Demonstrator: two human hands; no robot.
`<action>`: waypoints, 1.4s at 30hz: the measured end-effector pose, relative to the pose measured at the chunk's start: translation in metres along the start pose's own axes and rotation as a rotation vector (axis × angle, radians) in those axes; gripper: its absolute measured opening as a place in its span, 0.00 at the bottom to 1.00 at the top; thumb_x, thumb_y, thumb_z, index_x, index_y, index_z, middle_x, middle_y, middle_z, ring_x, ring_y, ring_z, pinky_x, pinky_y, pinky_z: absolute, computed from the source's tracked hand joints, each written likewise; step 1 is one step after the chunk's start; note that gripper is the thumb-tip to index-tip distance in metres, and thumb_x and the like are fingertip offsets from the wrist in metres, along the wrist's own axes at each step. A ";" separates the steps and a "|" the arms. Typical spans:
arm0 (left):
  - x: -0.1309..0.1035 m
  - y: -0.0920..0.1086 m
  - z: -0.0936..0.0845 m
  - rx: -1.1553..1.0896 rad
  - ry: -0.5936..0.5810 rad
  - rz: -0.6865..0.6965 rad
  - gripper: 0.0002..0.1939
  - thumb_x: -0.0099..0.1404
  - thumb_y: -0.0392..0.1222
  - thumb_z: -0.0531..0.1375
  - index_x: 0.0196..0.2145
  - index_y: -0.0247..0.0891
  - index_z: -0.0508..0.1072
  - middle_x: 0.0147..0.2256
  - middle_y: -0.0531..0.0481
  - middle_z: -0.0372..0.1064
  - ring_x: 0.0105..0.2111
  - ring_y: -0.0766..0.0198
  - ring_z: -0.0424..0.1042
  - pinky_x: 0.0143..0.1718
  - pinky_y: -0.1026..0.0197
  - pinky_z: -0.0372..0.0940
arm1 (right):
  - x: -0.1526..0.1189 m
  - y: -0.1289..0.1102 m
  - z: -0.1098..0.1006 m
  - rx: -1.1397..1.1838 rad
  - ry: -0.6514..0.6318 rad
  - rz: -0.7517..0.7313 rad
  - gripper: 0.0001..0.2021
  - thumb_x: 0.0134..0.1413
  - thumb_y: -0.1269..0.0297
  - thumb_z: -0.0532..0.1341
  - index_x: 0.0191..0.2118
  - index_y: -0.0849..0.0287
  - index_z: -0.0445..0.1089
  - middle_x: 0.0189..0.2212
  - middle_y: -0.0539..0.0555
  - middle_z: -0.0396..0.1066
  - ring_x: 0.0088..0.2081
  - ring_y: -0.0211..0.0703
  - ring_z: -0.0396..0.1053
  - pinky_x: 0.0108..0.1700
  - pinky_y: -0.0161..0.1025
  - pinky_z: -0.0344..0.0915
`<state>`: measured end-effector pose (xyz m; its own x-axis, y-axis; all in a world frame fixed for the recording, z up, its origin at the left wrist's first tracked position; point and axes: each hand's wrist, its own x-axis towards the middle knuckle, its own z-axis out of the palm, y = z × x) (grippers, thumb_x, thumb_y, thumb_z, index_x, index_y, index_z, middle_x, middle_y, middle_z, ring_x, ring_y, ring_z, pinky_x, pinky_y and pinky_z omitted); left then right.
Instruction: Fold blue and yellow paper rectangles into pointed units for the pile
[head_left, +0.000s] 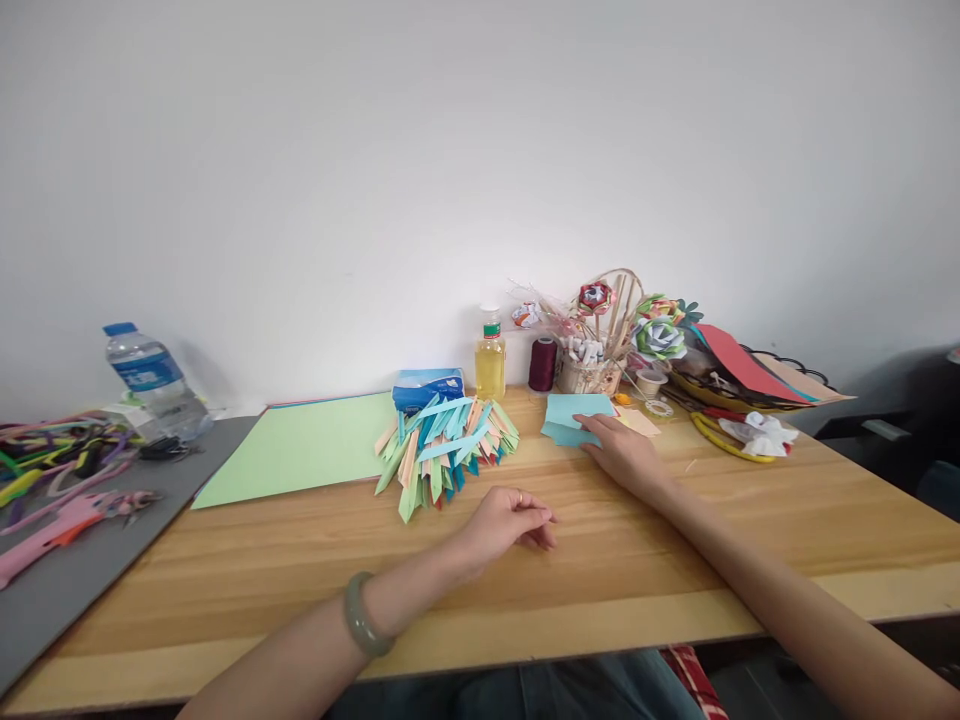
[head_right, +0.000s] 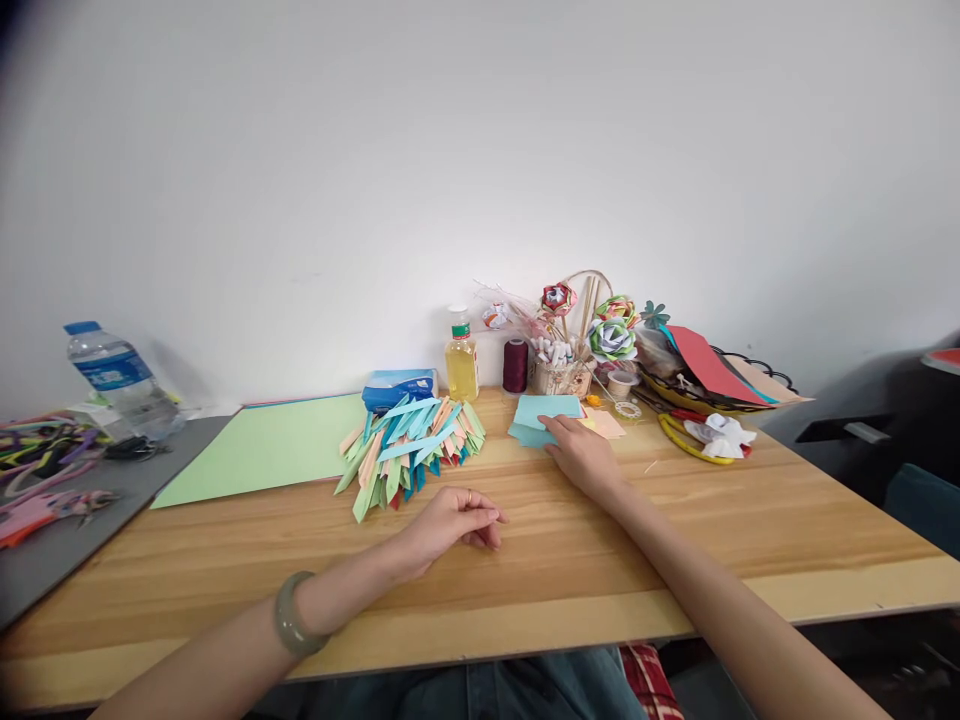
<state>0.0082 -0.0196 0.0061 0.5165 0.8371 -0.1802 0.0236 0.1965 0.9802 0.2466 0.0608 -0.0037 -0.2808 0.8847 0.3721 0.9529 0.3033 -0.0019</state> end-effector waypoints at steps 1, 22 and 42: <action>0.000 0.000 0.000 0.032 -0.004 0.009 0.16 0.56 0.50 0.61 0.30 0.31 0.74 0.24 0.47 0.72 0.27 0.63 0.72 0.35 0.61 0.65 | 0.001 0.000 0.000 0.020 0.016 0.008 0.20 0.56 0.68 0.52 0.54 0.58 0.64 0.46 0.59 0.70 0.45 0.50 0.69 0.41 0.42 0.66; -0.004 -0.001 -0.006 1.296 0.137 0.507 0.07 0.64 0.40 0.56 0.35 0.40 0.75 0.37 0.53 0.72 0.40 0.62 0.69 0.43 0.60 0.63 | -0.070 -0.059 -0.036 0.306 -0.029 -0.425 0.13 0.60 0.70 0.52 0.45 0.56 0.70 0.39 0.56 0.71 0.39 0.43 0.69 0.39 0.39 0.67; -0.004 -0.014 -0.007 1.598 0.082 0.485 0.20 0.68 0.43 0.50 0.55 0.34 0.63 0.56 0.44 0.60 0.55 0.54 0.60 0.53 0.51 0.61 | 0.048 0.070 -0.031 0.139 0.192 -0.105 0.14 0.60 0.63 0.51 0.44 0.55 0.72 0.44 0.54 0.73 0.44 0.47 0.70 0.40 0.39 0.67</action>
<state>-0.0003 -0.0221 -0.0074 0.6946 0.6933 0.1917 0.7027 -0.7111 0.0257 0.3032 0.1137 0.0434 -0.3377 0.7662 0.5467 0.8910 0.4475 -0.0769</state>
